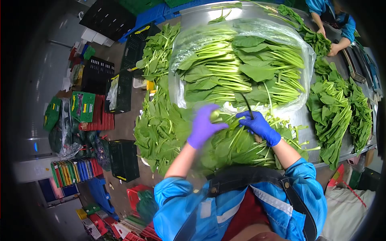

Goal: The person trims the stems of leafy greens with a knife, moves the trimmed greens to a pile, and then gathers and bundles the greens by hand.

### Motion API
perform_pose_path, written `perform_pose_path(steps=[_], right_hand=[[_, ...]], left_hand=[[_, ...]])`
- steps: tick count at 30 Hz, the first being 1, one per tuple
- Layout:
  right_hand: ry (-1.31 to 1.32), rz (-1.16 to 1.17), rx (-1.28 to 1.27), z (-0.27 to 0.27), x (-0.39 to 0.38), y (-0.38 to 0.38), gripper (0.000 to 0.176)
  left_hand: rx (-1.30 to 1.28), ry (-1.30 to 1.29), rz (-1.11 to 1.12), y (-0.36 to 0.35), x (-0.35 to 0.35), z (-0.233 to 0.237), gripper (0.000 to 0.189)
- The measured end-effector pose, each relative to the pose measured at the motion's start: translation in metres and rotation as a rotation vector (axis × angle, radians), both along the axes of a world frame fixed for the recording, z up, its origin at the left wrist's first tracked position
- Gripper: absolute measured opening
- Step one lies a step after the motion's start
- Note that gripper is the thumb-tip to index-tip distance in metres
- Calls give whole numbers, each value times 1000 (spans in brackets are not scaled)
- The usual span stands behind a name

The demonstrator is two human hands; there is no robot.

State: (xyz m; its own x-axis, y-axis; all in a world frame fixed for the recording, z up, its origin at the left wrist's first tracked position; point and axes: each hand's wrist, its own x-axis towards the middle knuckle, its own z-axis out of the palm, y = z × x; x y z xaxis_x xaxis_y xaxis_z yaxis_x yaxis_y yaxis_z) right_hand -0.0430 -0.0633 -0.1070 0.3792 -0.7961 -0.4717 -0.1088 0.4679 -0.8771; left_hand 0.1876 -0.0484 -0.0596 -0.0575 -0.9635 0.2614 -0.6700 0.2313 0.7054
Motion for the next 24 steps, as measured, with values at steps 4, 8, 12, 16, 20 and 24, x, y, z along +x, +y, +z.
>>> perform_pose_path(steps=[4,8,12,16,20,24], right_hand=[[2,198,-22,33,5,-7,29],[614,118,-856,-17,-28,-42,39],[900,2,-1005,-35,-11,-82,42],[762,-90,-1139,-28,-8,-91,35],[549,63,-964,18,7,-72,28],[309,-19,-984,37,14,-59,33]], left_hand=[[589,162,-439,-11,-15,-26,51],[1053,200,-569,-43,7,-17,31],[448,26,-327,-45,-13,-35,29],[-4,-83,-154,-46,-29,-33,33],[-293,-223,-170,-57,-38,-22,32],[-298,-130,-195,-62,-20,-15,46]])
